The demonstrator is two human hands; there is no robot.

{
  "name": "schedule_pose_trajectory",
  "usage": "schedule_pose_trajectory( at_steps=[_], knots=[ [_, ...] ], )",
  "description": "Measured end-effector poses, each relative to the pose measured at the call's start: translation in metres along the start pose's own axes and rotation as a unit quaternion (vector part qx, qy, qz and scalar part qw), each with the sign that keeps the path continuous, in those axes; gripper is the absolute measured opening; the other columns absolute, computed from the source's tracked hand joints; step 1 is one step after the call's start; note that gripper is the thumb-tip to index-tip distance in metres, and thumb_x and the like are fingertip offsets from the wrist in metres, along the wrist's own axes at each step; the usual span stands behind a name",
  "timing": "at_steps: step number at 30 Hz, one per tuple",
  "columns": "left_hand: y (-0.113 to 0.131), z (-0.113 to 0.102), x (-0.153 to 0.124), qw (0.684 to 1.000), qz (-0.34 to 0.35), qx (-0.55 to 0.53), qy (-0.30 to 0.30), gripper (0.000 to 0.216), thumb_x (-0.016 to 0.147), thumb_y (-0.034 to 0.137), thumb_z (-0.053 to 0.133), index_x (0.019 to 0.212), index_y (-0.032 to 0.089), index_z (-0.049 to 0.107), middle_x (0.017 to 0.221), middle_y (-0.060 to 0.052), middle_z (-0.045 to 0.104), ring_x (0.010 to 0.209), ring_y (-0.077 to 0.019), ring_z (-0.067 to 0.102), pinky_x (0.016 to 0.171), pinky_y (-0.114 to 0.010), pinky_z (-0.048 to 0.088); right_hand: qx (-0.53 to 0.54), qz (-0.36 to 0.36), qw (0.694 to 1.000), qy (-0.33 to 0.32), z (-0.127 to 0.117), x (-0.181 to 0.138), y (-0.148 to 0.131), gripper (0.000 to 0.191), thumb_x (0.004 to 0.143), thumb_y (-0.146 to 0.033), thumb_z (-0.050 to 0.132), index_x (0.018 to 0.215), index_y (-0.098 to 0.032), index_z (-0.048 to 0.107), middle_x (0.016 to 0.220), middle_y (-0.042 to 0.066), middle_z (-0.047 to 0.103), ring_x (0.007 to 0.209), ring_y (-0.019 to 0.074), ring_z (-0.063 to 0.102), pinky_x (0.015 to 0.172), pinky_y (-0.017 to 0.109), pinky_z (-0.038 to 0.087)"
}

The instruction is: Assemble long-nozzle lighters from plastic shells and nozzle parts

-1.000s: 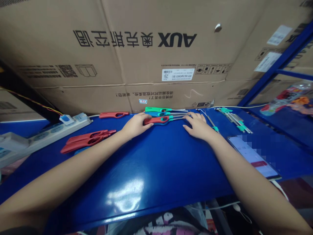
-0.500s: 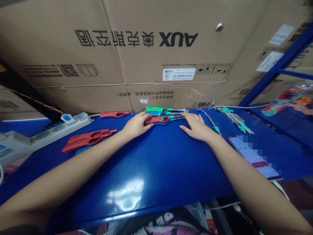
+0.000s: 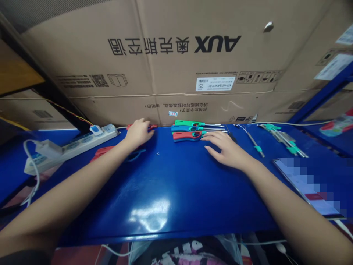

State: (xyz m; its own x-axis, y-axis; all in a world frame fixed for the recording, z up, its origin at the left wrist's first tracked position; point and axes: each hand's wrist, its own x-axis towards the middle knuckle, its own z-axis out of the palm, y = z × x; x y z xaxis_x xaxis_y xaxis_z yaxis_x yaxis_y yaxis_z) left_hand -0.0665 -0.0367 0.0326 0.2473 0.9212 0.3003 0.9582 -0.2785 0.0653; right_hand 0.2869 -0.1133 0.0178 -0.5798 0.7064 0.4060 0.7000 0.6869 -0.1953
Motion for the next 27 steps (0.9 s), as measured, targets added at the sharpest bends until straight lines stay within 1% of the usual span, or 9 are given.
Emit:
schedule_pose_trajectory(
  at_steps=[4, 7, 9, 12, 14, 18, 21, 24, 27],
  knots=[
    [-0.027, 0.011, 0.008, 0.999, -0.027, 0.033, -0.027, 0.017, 0.090, 0.030, 0.063, 0.096, 0.015, 0.071, 0.107, -0.015, 0.065, 0.106, -0.0331, 0.062, 0.093, -0.045, 0.052, 0.011, -0.010, 1.000, -0.001, 0.002, 0.000, 0.001, 0.028, 0.100, -0.029, 0.049, 0.124, -0.022, 0.062, 0.129, 0.010, 0.066, 0.125, 0.0264, 0.056, 0.109, 0.048, 0.043],
    [-0.033, 0.013, 0.010, 0.997, -0.026, 0.050, -0.048, 0.023, 0.096, 0.032, 0.063, 0.112, 0.016, 0.067, 0.119, -0.012, 0.065, 0.108, -0.0260, 0.064, 0.094, -0.044, 0.055, 0.018, -0.012, 1.000, -0.002, 0.002, 0.000, 0.001, 0.027, 0.100, -0.029, 0.049, 0.122, -0.023, 0.063, 0.124, 0.009, 0.068, 0.122, 0.0268, 0.057, 0.107, 0.049, 0.045],
    [-0.032, 0.010, 0.011, 0.996, -0.028, 0.059, -0.053, 0.029, 0.099, 0.034, 0.061, 0.121, 0.016, 0.063, 0.122, -0.010, 0.065, 0.105, -0.0231, 0.065, 0.090, -0.043, 0.057, 0.022, -0.013, 1.000, 0.001, 0.001, 0.000, 0.000, 0.026, 0.100, -0.028, 0.049, 0.121, -0.024, 0.063, 0.123, 0.009, 0.069, 0.121, 0.0271, 0.058, 0.106, 0.050, 0.046],
    [-0.021, -0.003, 0.009, 0.996, -0.031, 0.070, -0.033, 0.019, 0.101, 0.028, 0.053, 0.106, 0.015, 0.066, 0.101, -0.012, 0.070, 0.095, -0.0274, 0.069, 0.082, -0.040, 0.056, 0.026, -0.022, 0.999, 0.010, -0.002, 0.001, -0.005, 0.025, 0.099, -0.026, 0.050, 0.120, -0.023, 0.063, 0.120, 0.009, 0.069, 0.119, 0.0270, 0.059, 0.106, 0.051, 0.046],
    [-0.008, -0.013, 0.003, 0.997, -0.010, 0.076, -0.006, 0.019, 0.101, 0.025, 0.047, 0.104, 0.015, 0.064, 0.101, -0.014, 0.071, 0.098, -0.0306, 0.068, 0.082, -0.040, 0.053, 0.027, -0.032, 0.999, 0.022, -0.004, 0.001, -0.011, 0.026, 0.099, -0.025, 0.050, 0.122, -0.024, 0.062, 0.122, 0.009, 0.069, 0.119, 0.0269, 0.059, 0.106, 0.050, 0.046],
    [0.034, -0.030, -0.026, 0.993, 0.082, 0.078, 0.021, 0.025, 0.103, 0.028, 0.041, 0.103, 0.015, 0.062, 0.099, -0.016, 0.070, 0.096, -0.0309, 0.066, 0.080, -0.040, 0.050, 0.043, -0.050, 0.995, 0.073, -0.008, 0.002, -0.030, 0.035, 0.098, -0.021, 0.051, 0.133, -0.025, 0.055, 0.135, 0.011, 0.060, 0.129, 0.0262, 0.053, 0.110, 0.050, 0.043],
    [0.072, -0.033, -0.066, 0.980, 0.187, 0.064, 0.004, 0.023, 0.104, 0.031, 0.044, 0.102, 0.020, 0.064, 0.099, -0.010, 0.071, 0.093, -0.0268, 0.065, 0.083, -0.038, 0.049, 0.087, -0.062, 0.991, 0.081, -0.010, 0.001, -0.047, 0.033, 0.096, -0.024, 0.057, 0.128, -0.026, 0.056, 0.130, 0.012, 0.057, 0.126, 0.0258, 0.054, 0.108, 0.048, 0.045],
    [0.104, -0.030, -0.107, 0.942, 0.334, 0.038, 0.009, 0.018, 0.103, 0.022, 0.046, 0.099, 0.019, 0.064, 0.093, -0.008, 0.071, 0.086, -0.0247, 0.063, 0.073, -0.038, 0.047, 0.138, -0.101, 0.985, 0.007, -0.010, -0.001, -0.061, 0.023, 0.090, -0.026, 0.067, 0.112, -0.024, 0.062, 0.115, 0.009, 0.059, 0.109, 0.0234, 0.057, 0.097, 0.041, 0.050],
    [0.120, -0.026, -0.135, 0.919, 0.394, 0.020, 0.018, 0.019, 0.101, 0.015, 0.046, 0.098, 0.020, 0.065, 0.086, -0.008, 0.069, 0.077, -0.0243, 0.059, 0.064, -0.039, 0.045, 0.165, -0.142, 0.973, -0.081, -0.007, -0.003, -0.070, 0.013, 0.088, -0.022, 0.069, 0.100, -0.022, 0.065, 0.108, 0.007, 0.059, 0.100, 0.0207, 0.056, 0.089, 0.038, 0.050]
  ],
)
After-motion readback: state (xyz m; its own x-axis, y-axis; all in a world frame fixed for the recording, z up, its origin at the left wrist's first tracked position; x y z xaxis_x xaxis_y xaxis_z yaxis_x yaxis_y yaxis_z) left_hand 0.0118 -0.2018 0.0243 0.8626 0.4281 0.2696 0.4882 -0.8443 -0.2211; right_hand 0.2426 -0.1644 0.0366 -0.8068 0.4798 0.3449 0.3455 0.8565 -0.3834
